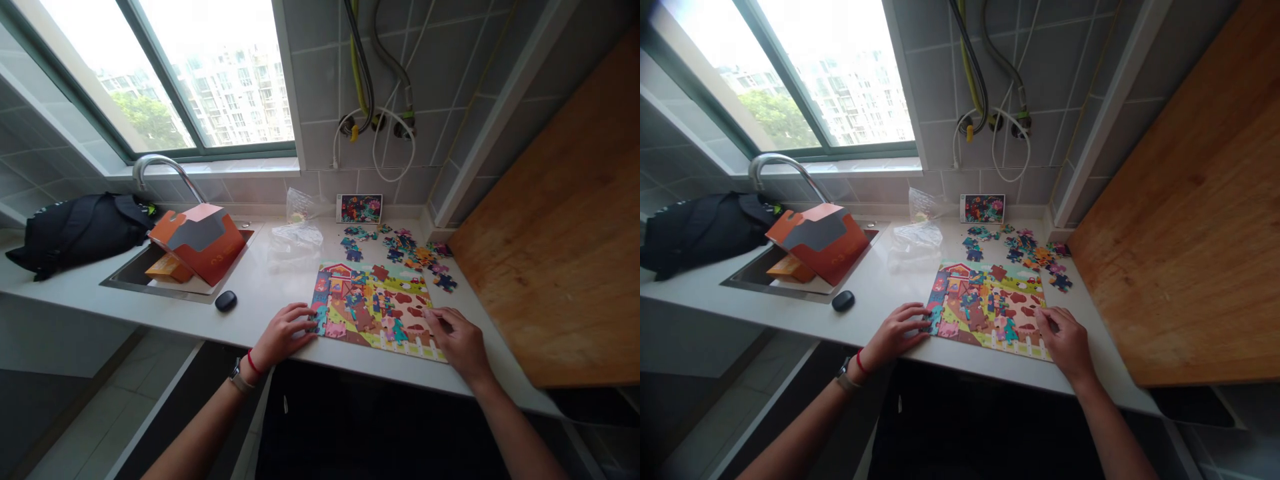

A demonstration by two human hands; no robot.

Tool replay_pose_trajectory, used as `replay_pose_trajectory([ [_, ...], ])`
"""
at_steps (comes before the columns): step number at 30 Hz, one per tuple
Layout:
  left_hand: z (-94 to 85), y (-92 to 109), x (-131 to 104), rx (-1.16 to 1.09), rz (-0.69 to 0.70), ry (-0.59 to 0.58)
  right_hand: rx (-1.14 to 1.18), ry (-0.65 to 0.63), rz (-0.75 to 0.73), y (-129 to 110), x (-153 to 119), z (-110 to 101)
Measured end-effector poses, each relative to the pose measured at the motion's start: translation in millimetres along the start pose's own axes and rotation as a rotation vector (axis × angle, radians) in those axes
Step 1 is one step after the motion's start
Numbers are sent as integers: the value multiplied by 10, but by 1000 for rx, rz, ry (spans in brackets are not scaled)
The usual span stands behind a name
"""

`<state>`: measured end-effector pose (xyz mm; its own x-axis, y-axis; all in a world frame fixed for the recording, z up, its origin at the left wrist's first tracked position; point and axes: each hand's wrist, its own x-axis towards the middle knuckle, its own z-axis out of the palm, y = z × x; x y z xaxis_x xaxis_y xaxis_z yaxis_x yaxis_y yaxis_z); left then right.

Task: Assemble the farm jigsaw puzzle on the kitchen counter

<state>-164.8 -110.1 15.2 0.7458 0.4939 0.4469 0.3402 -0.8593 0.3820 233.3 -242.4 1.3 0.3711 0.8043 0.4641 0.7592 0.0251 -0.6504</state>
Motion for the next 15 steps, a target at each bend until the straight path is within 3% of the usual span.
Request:
replay_pose_trajectory([
  [15,-9,-27,-79,-5,-33,-15,-76,-58,-22,23,20,29],
])
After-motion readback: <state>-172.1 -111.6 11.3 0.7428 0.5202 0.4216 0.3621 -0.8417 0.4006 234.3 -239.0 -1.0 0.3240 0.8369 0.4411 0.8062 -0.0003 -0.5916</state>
